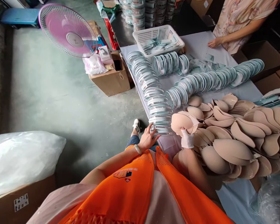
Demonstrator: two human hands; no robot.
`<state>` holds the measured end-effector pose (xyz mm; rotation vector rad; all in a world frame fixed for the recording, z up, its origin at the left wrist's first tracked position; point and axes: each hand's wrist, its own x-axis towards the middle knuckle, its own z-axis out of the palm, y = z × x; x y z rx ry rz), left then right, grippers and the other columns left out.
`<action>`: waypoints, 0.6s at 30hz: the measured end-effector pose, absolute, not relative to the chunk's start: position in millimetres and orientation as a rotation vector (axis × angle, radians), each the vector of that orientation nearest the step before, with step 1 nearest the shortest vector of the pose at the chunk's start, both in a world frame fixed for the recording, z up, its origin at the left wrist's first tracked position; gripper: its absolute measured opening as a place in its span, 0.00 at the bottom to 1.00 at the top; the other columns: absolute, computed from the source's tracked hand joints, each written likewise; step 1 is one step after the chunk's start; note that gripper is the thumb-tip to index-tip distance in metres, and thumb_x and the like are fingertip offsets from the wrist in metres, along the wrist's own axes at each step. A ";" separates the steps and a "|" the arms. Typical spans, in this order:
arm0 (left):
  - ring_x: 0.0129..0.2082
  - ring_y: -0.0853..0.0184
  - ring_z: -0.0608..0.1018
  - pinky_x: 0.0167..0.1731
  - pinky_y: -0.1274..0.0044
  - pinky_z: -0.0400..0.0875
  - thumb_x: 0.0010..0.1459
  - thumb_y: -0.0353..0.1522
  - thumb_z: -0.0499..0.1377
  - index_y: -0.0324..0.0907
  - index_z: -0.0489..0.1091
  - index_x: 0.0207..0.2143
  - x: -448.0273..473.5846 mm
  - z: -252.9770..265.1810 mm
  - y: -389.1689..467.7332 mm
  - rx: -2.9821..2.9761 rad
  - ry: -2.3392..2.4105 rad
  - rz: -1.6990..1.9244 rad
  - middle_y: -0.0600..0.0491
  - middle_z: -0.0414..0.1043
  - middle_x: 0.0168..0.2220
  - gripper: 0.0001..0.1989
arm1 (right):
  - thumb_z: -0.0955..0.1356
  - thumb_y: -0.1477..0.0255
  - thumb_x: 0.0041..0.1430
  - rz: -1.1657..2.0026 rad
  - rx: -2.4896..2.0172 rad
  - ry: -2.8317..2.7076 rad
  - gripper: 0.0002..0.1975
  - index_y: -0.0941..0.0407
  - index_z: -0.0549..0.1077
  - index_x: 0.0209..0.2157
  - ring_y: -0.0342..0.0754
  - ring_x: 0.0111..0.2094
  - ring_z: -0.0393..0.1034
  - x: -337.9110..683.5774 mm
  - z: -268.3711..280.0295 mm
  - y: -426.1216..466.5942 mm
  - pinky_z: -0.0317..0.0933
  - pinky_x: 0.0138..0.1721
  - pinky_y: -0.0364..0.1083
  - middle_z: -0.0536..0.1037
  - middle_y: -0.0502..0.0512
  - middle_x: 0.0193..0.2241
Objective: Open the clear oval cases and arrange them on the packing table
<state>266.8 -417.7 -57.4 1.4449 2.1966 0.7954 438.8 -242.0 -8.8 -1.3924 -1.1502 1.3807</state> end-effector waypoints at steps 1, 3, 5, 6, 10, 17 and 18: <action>0.70 0.46 0.71 0.66 0.55 0.74 0.72 0.47 0.62 0.42 0.77 0.57 265.4 -56.0 -418.7 1.462 2.188 0.772 0.37 0.57 0.75 0.22 | 0.82 0.56 0.32 1.376 -1.414 -1.106 0.37 0.58 0.76 0.45 0.55 0.48 0.76 437.4 -7.0 -245.6 0.77 0.43 0.50 0.83 0.63 0.47; 0.69 0.46 0.71 0.66 0.55 0.74 0.72 0.47 0.61 0.43 0.78 0.57 262.5 -53.1 -420.1 1.499 2.178 0.724 0.38 0.57 0.76 0.21 | 0.81 0.54 0.32 1.376 -1.439 -1.036 0.37 0.57 0.76 0.45 0.54 0.49 0.76 436.0 -3.9 -248.9 0.77 0.42 0.49 0.83 0.62 0.49; 0.69 0.46 0.72 0.66 0.54 0.73 0.72 0.47 0.61 0.43 0.77 0.58 259.7 -50.1 -420.3 1.525 2.180 0.679 0.38 0.57 0.76 0.21 | 0.80 0.53 0.33 1.378 -1.448 -1.001 0.38 0.56 0.76 0.47 0.55 0.49 0.76 436.4 -1.6 -249.2 0.76 0.38 0.48 0.82 0.63 0.51; 0.69 0.46 0.72 0.66 0.54 0.73 0.72 0.47 0.61 0.43 0.77 0.59 258.7 -48.6 -420.0 1.532 2.184 0.657 0.38 0.57 0.76 0.22 | 0.79 0.53 0.32 1.376 -1.455 -0.985 0.39 0.56 0.75 0.48 0.56 0.49 0.76 437.0 -0.4 -249.1 0.75 0.35 0.48 0.81 0.63 0.51; 0.69 0.45 0.73 0.65 0.55 0.74 0.73 0.46 0.61 0.42 0.77 0.60 257.2 -42.3 -417.2 1.552 2.174 0.565 0.36 0.57 0.77 0.23 | 0.80 0.54 0.28 1.378 -1.477 -0.936 0.42 0.55 0.75 0.49 0.59 0.49 0.76 438.5 6.4 -251.5 0.75 0.29 0.48 0.82 0.62 0.51; 0.61 0.47 0.80 0.52 0.63 0.82 0.72 0.49 0.62 0.43 0.79 0.56 253.1 -24.5 -410.7 1.539 2.134 0.359 0.40 0.54 0.78 0.22 | 0.79 0.55 0.36 1.371 -1.536 -0.910 0.31 0.44 0.77 0.46 0.60 0.51 0.78 440.6 5.1 -259.1 0.79 0.34 0.54 0.86 0.49 0.49; 0.58 0.48 0.82 0.50 0.64 0.83 0.72 0.49 0.61 0.43 0.79 0.54 252.1 -22.0 -408.8 1.535 2.136 0.320 0.40 0.55 0.78 0.22 | 0.78 0.53 0.39 1.393 -1.557 -0.935 0.32 0.44 0.76 0.48 0.60 0.53 0.77 442.6 1.3 -260.5 0.80 0.37 0.54 0.85 0.49 0.51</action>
